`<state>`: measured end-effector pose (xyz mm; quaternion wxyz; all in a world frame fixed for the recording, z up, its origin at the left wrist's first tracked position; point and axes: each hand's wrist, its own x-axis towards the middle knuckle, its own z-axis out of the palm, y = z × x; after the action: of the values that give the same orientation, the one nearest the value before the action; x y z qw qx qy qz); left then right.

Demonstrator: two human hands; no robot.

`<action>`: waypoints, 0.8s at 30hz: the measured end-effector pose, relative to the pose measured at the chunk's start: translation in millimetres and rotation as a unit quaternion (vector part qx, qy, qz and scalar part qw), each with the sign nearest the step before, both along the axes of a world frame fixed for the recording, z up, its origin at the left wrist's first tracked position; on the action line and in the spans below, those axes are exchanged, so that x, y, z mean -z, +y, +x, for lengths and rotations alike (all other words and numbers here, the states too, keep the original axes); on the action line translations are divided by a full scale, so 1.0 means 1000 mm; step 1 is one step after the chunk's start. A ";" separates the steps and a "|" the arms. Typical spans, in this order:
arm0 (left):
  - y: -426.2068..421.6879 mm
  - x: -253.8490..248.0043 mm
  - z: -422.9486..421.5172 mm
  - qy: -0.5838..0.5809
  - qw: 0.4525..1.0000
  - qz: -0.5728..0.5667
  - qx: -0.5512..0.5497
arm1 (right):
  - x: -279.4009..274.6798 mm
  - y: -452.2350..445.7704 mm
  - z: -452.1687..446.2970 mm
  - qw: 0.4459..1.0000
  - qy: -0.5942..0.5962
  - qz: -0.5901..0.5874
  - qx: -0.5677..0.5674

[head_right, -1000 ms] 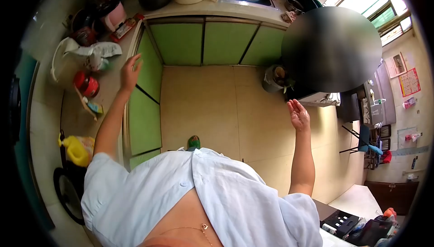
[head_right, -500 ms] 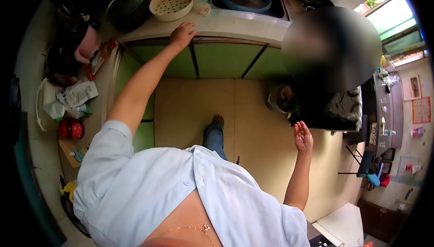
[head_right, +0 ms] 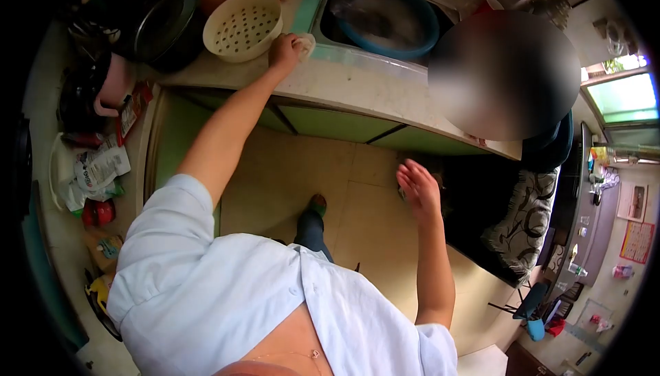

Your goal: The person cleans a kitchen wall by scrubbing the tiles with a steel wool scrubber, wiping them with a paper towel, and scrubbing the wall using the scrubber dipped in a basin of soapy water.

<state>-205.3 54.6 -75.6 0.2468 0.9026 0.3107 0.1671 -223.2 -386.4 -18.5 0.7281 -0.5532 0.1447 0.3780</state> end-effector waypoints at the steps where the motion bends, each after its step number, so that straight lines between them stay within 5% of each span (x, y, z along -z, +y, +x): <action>1: -0.003 -0.005 -0.003 0.002 1.000 -0.004 -0.005 | -0.007 0.023 0.009 0.999 -0.021 0.017 -0.031; 3: -0.010 -0.028 -0.012 -0.051 0.981 -0.187 -0.002 | -0.018 0.071 0.023 0.994 -0.049 0.043 -0.083; 4: -0.014 -0.040 -0.020 -0.051 0.981 -0.187 -0.004 | -0.020 0.097 0.029 0.991 -0.059 0.053 -0.105; 6: -0.031 -0.064 -0.047 -0.201 0.810 -0.550 -0.017 | -0.013 0.150 0.036 0.981 -0.095 0.116 -0.125; 7: -0.041 -0.079 -0.061 -0.205 0.810 -0.550 -0.021 | -0.008 0.180 0.035 0.984 -0.075 0.114 -0.114; 9: -0.063 -0.106 -0.089 -0.298 0.679 -0.670 -0.033 | -0.017 0.227 0.012 0.981 -0.077 0.133 -0.119; 12: -0.078 -0.111 -0.121 -0.315 0.714 -0.625 -0.008 | -0.032 0.278 -0.018 0.938 0.075 0.317 -0.119; 13: -0.084 -0.112 -0.129 -0.316 0.790 -0.525 -0.029 | -0.033 0.286 -0.030 0.937 0.069 0.318 -0.126; 14: -0.087 -0.109 -0.138 -0.320 0.788 -0.526 -0.022 | -0.035 0.293 -0.042 0.937 0.062 0.317 -0.132; 16: -0.092 -0.103 -0.158 -0.263 0.950 -0.164 -0.027 | -0.045 0.301 -0.068 0.958 0.059 0.267 -0.085; 17: -0.099 -0.111 -0.165 -0.278 0.955 -0.100 0.020 | -0.044 0.303 -0.080 0.961 0.003 0.265 -0.075; 20: -0.100 -0.109 -0.183 -0.150 0.964 -0.157 0.156 | -0.033 0.289 -0.075 0.974 -0.005 0.223 -0.040; 21: -0.101 -0.097 -0.184 -0.176 0.919 -0.267 0.232 | -0.021 0.280 -0.053 0.968 0.003 0.237 -0.079; 22: -0.107 -0.107 -0.193 -0.182 0.916 -0.269 0.237 | -0.013 0.271 -0.026 0.961 0.010 0.250 -0.119; 24: -0.119 -0.135 -0.213 -0.196 0.931 -0.203 0.231 | -0.012 0.265 0.035 0.952 -0.043 0.305 0.003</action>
<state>-417.8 -64.7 59.1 0.5126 0.8293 0.0660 0.2127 -188.3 -121.2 -6.8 0.8685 -0.3205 -0.0072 0.3780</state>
